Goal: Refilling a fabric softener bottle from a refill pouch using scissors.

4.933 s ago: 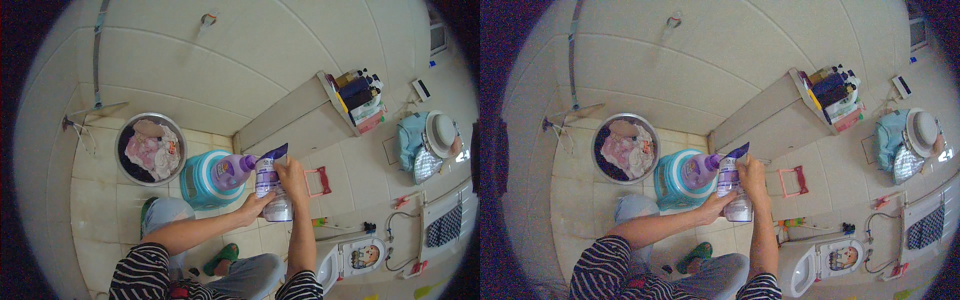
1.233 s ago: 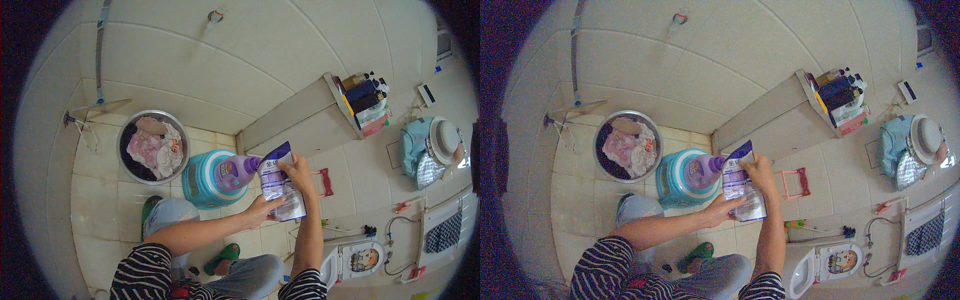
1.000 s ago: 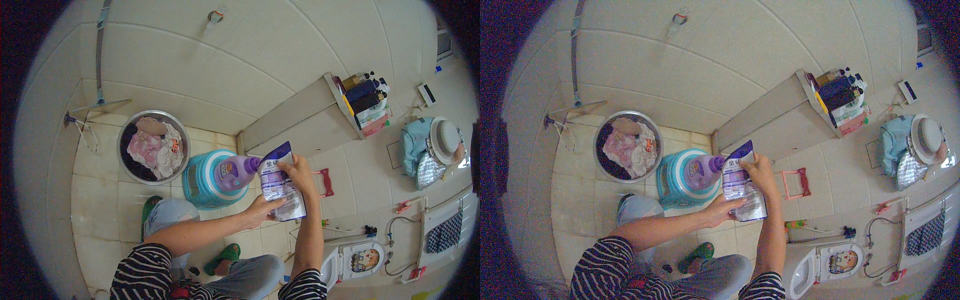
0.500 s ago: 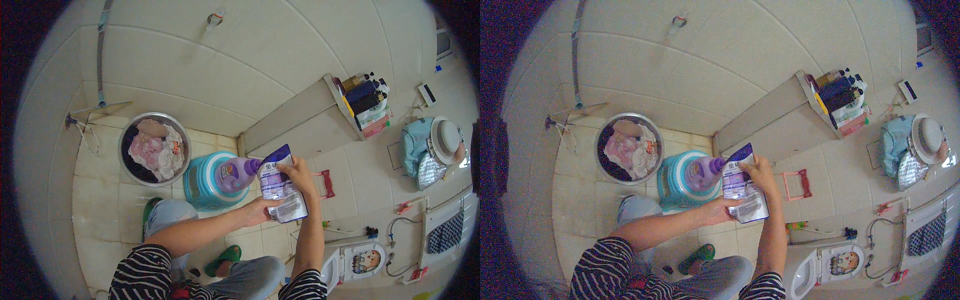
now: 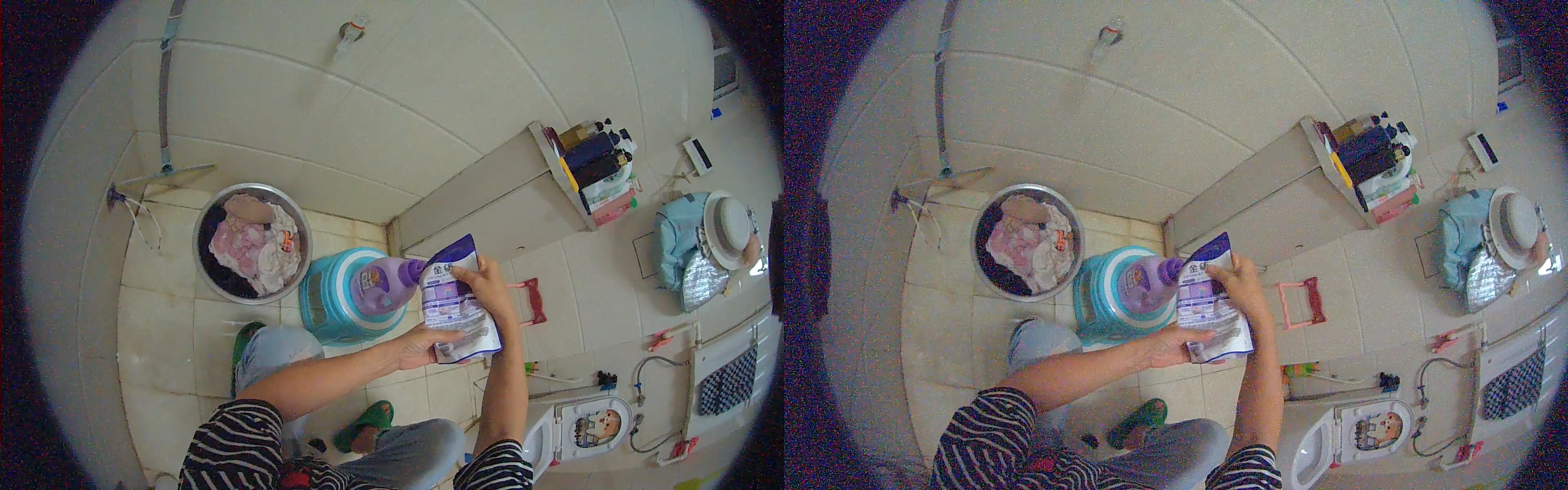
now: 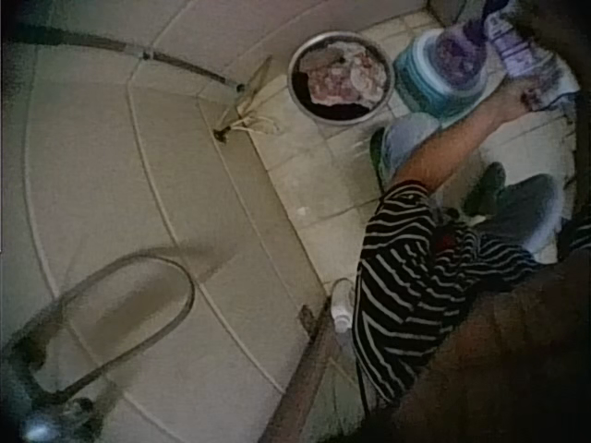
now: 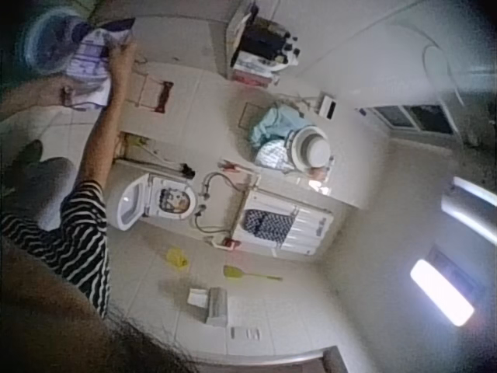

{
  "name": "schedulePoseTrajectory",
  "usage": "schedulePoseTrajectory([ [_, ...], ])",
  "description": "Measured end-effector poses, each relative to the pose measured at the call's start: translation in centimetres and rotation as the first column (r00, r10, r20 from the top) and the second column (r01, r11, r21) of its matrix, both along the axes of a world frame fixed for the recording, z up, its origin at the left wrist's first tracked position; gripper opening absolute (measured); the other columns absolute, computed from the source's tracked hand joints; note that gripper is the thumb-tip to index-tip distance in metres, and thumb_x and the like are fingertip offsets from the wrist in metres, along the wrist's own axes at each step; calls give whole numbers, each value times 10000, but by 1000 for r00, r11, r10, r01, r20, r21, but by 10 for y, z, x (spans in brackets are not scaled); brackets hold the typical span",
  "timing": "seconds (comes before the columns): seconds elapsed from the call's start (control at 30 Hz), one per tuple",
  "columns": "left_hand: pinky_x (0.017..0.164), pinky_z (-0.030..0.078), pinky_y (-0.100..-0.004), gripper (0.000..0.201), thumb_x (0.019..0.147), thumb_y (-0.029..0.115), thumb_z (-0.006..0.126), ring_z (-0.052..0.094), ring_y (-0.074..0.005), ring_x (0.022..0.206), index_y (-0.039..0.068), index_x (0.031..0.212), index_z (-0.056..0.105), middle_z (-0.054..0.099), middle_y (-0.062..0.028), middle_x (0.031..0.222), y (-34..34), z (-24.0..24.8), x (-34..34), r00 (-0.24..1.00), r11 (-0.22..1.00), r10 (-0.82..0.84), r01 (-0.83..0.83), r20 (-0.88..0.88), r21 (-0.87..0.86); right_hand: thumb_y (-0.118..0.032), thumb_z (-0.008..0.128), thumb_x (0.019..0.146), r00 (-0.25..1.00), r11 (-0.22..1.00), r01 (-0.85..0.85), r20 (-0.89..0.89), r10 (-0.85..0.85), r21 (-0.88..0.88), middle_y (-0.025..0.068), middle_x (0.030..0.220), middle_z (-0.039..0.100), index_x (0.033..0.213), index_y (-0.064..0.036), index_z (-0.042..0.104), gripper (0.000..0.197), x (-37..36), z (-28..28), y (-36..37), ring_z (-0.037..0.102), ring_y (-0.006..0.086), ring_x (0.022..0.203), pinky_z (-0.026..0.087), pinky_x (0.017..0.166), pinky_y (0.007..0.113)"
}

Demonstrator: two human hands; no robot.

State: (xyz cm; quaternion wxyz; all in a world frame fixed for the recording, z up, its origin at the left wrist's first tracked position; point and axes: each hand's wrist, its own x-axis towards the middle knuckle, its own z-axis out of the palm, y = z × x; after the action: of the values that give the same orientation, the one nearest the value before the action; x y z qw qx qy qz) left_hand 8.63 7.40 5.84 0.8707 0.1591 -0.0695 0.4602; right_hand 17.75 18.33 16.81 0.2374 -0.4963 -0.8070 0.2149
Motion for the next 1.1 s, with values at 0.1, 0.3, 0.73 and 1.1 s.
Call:
schedulePoseTrajectory([
  [0.1,922,441,-464,448,805,57,600,513,-248,1094,59,1218,428,520,-91,1190,-3,1,-1,999,999,49,-49,-3,20,-114,637,751,994,991,-80,-81,71,-109,62,689,605,807,27,587,159,-1,-1,3,531,130,622,437,579,291],
  [0.3,975,364,-430,416,846,210,567,495,-249,1118,62,1213,438,515,-99,1206,-3,-3,-6,976,981,36,7,213,-194,-102,651,739,970,973,-134,-226,90,-188,27,669,588,755,11,583,133,-7,-1,-3,509,96,589,416,535,260],
  [0.73,969,369,-386,495,853,396,539,499,-220,1096,71,1210,435,520,-75,1186,13,-4,-6,958,976,169,-129,233,-177,-123,659,745,984,977,-53,-178,16,-207,31,692,597,767,0,585,145,-2,2,-5,523,104,599,423,546,265],
  [1.1,953,399,-408,471,891,402,448,511,-251,1093,61,1216,429,519,-115,1190,21,-7,-3,963,973,219,-203,155,-111,-129,643,754,978,977,-110,-198,73,-183,49,774,625,852,8,604,173,-8,9,-13,554,109,655,448,593,264],
])
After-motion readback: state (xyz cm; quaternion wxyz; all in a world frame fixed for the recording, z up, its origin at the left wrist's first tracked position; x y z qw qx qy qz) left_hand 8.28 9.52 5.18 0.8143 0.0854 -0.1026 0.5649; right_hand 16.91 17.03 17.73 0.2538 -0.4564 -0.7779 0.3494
